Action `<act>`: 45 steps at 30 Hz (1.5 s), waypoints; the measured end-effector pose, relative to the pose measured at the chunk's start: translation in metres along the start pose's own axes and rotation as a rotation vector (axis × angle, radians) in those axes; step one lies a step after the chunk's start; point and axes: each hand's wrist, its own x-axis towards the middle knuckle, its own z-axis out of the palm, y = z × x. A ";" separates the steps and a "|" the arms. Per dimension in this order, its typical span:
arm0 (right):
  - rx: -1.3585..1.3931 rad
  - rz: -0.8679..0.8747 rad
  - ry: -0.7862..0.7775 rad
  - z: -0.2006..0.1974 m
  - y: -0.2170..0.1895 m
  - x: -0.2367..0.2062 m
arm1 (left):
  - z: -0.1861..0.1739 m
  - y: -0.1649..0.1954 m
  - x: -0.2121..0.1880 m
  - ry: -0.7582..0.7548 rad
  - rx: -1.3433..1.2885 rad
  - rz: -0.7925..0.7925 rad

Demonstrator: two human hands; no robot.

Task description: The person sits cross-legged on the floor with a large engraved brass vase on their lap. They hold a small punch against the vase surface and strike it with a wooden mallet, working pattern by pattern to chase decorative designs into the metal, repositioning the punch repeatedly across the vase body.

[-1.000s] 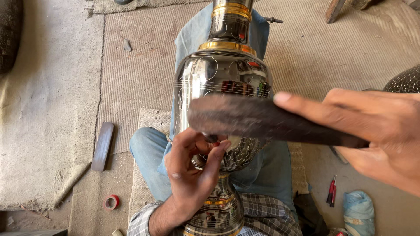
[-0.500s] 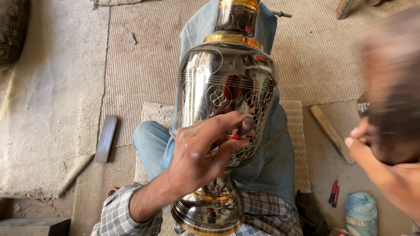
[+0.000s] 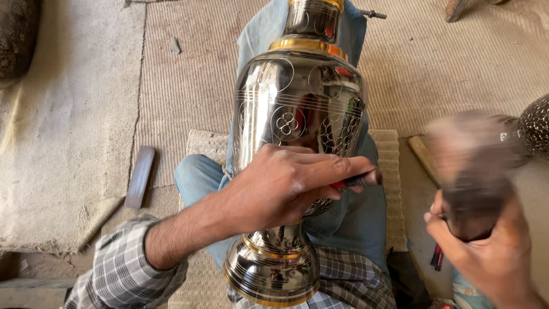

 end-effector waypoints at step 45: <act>-0.213 -0.403 -0.306 -0.027 -0.088 0.092 | 0.032 0.023 -0.040 0.551 0.123 -0.147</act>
